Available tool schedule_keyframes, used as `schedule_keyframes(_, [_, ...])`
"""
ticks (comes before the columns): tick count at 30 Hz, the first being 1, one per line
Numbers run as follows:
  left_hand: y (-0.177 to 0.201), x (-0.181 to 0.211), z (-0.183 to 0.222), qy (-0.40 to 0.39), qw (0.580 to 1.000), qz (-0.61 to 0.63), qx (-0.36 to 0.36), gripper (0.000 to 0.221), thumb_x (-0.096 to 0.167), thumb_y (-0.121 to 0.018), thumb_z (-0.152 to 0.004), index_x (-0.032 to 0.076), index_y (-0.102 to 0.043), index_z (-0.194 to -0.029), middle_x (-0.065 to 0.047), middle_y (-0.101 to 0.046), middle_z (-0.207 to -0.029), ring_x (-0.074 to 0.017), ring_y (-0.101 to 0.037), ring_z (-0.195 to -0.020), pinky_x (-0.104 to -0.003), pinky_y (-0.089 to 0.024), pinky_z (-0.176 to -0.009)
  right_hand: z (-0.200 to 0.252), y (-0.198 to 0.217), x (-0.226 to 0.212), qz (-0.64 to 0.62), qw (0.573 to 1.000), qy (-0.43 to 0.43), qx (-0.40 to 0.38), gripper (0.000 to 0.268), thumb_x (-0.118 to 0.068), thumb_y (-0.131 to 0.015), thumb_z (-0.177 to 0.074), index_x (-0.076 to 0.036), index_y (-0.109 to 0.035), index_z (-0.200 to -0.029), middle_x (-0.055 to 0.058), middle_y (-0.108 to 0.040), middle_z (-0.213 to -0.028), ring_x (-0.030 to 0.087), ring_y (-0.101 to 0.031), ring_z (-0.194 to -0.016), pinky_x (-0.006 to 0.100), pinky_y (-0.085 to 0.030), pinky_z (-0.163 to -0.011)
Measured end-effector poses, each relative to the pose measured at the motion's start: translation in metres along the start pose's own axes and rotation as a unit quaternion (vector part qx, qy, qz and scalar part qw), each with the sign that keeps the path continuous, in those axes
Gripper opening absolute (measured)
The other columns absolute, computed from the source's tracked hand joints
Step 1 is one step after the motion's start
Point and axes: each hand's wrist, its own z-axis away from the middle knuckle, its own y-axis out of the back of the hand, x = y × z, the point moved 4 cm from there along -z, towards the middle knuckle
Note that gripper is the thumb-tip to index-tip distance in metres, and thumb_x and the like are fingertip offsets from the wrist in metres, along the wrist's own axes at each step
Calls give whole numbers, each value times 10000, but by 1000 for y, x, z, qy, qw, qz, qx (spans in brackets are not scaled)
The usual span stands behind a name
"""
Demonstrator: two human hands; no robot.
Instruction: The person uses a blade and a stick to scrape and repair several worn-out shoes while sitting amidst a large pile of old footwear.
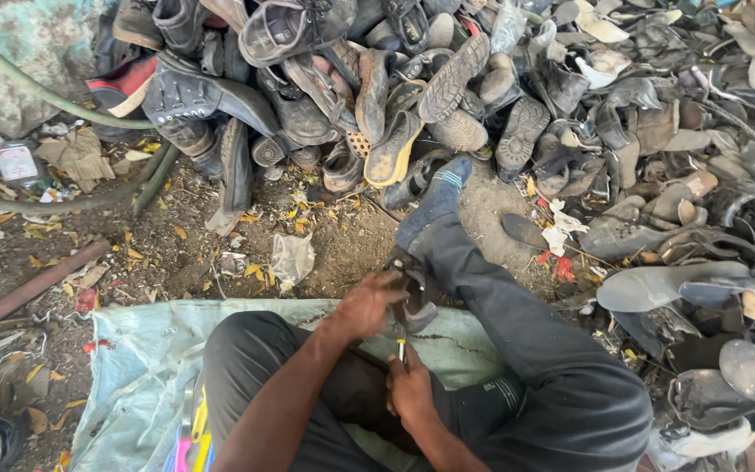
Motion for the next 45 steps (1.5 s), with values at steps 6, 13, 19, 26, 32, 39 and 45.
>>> schedule_keyframes(6, [12,29,-14,-100,991,-91,-21,185,184,-682,-765,166,-754,-934,-83,-665,-1315,-317,-537,-1326,-510,-322,-1138,-9,25,11,26,998,-53,-23,293,-186,-562,-1015,-52,-602,-1273,56,-530,-624,178,-440,-360,350,-340,-332])
schedule_keyframes(13, [-20,25,-6,-127,977,-139,-96,177,212,-666,-843,155,-721,-1001,-33,-684,-990,-242,-612,-1118,-538,-270,-1259,-57,85,12,189,981,10,-53,455,-198,-579,-969,-212,-582,-1424,70,-622,-716,202,-549,-476,363,-468,-450])
schedule_keyframes(19, [-61,-31,-23,90,996,8,24,146,194,-705,-858,145,-758,-984,-107,-710,-1017,-305,-628,-1124,-552,-289,-1169,-144,78,-18,369,895,238,-73,335,-270,-652,-960,-77,-713,-1227,198,-724,-970,278,-679,-875,397,-530,-823])
schedule_keyframes(26, [-95,-67,-29,207,963,114,129,190,237,-748,-824,95,-769,-949,-114,-717,-955,-305,-651,-1055,-539,-319,-1165,-144,65,-30,342,887,311,5,301,-267,-632,-951,-86,-709,-1179,233,-719,-959,411,-690,-872,477,-537,-782])
schedule_keyframes(32, [-96,-68,-29,191,961,118,159,197,252,-769,-805,88,-779,-913,-83,-737,-971,-291,-659,-1039,-552,-318,-1136,-75,47,-24,379,886,259,59,242,-254,-585,-976,-74,-675,-1110,278,-708,-973,492,-650,-968,558,-505,-796])
schedule_keyframes(39, [-100,-51,-34,194,959,85,187,130,235,-724,-912,130,-799,-899,-57,-756,-1019,-278,-652,-1005,-503,-397,-1000,-65,35,-56,425,889,120,119,363,-335,-522,-1003,-174,-623,-1313,269,-709,-1070,498,-652,-1022,573,-510,-855])
schedule_keyframes(45, [-97,-37,-61,365,873,124,299,177,232,-756,-847,100,-784,-962,-76,-765,-1018,-258,-669,-1036,-505,-379,-1140,-97,34,-73,445,874,138,142,389,-368,-511,-986,-197,-628,-1315,262,-714,-1079,487,-657,-1051,579,-507,-890])
